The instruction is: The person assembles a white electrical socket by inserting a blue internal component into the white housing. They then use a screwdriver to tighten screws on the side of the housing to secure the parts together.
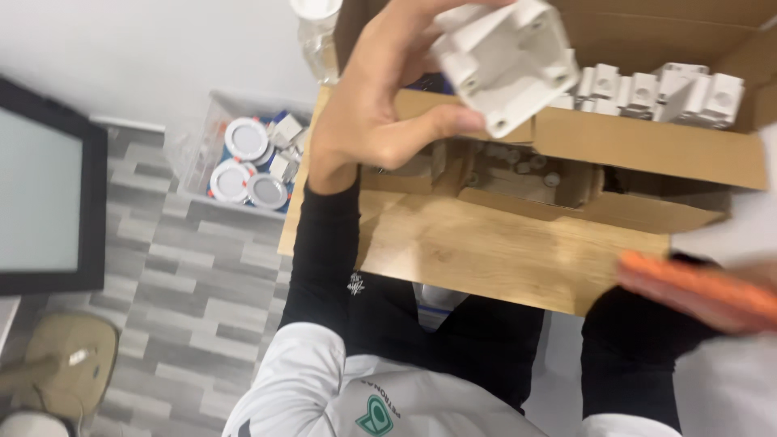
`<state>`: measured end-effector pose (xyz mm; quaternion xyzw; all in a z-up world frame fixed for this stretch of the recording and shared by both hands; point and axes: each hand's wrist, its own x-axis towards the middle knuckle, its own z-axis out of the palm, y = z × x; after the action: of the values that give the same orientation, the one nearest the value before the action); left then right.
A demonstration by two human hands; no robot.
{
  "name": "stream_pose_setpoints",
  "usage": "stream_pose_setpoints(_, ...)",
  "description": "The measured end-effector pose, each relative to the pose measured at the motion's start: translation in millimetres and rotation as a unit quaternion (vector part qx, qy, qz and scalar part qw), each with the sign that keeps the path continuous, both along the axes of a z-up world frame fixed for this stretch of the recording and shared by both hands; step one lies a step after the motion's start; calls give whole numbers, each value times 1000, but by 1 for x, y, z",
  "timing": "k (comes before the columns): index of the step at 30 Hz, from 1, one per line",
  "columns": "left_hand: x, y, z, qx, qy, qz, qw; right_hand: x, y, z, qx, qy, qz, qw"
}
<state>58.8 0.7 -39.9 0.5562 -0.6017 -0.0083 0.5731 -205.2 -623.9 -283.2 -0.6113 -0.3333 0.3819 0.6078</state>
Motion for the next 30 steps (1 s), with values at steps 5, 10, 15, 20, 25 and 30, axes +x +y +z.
stream_pose_setpoints(5,-7,0,21,-26,-39,-9,999,93,310,213,653,-223,-176,702)
stream_pose_setpoints(10,-22,4,30,-20,-11,4,1000,119,311,241,507,-320,-126,790)
stream_pose_setpoints(15,-26,2,33,-36,-5,-20,999,124,310,244,488,-334,-89,801)
stream_pose_setpoints(20,-28,-2,33,-53,-8,-41,998,127,307,245,472,-346,-74,807)
stream_pose_setpoints(25,-33,-7,35,-41,22,-35,998,119,306,228,502,-306,-152,795)
stream_pose_setpoints(30,-38,-12,39,-40,30,-53,997,119,307,222,516,-296,-164,787)
